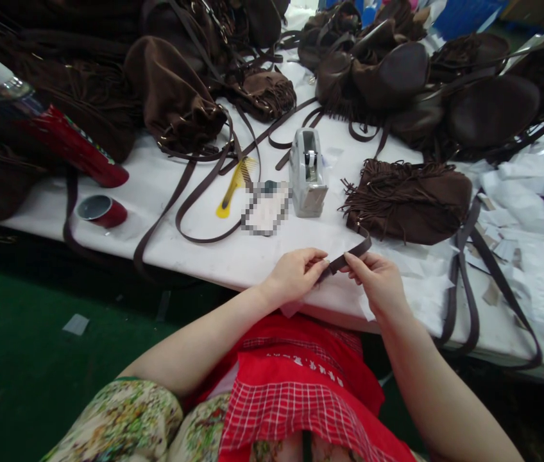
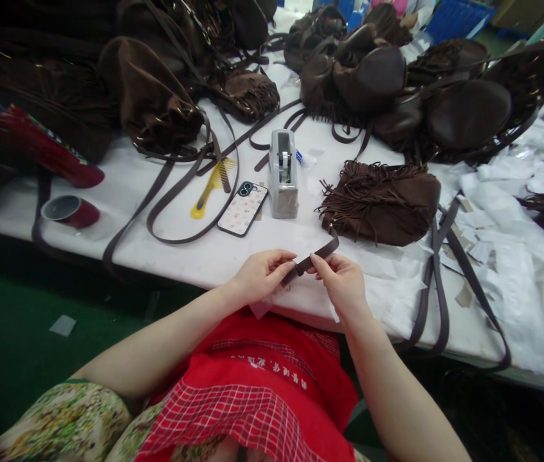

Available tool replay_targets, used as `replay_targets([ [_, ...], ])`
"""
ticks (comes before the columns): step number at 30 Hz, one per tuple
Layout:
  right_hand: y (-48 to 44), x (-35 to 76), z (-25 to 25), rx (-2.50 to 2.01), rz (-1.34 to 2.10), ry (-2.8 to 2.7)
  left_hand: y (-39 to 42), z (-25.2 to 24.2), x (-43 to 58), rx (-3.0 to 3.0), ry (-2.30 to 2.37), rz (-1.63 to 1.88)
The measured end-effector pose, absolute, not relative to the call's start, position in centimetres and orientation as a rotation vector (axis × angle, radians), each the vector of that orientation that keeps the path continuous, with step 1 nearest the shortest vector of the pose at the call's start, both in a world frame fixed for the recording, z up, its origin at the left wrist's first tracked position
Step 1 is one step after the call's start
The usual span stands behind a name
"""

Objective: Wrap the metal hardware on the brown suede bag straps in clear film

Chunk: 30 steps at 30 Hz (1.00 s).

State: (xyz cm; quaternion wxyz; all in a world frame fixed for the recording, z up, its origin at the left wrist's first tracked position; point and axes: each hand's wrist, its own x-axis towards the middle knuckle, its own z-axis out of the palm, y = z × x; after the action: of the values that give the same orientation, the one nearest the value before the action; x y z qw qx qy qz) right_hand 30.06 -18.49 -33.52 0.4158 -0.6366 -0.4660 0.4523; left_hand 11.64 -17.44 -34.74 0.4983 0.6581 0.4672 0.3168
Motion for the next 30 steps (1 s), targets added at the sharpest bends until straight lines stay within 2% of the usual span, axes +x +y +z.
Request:
replay_targets([
  [4,-18.5,29.7,-33.1,-1.446,1.298,-0.937,-18.1,-35.2,10.5,1.480,1.156,0.774],
  [11,-18.2,30.1,-32.6,-1.399,1.379,-0.844,-17.7,-34.4,9.6,1.020,0.749,0.417],
  [17,-18.1,30.3,-32.3,-1.508,1.328,-1.044,-16.4,-33.8,9.5,1.207,0.836,0.240],
  [30,-18.8,31.3,-33.4,-1.524,1.372,-1.073,-16.1,-33.6,12.0,0.891,0.851,0.323],
])
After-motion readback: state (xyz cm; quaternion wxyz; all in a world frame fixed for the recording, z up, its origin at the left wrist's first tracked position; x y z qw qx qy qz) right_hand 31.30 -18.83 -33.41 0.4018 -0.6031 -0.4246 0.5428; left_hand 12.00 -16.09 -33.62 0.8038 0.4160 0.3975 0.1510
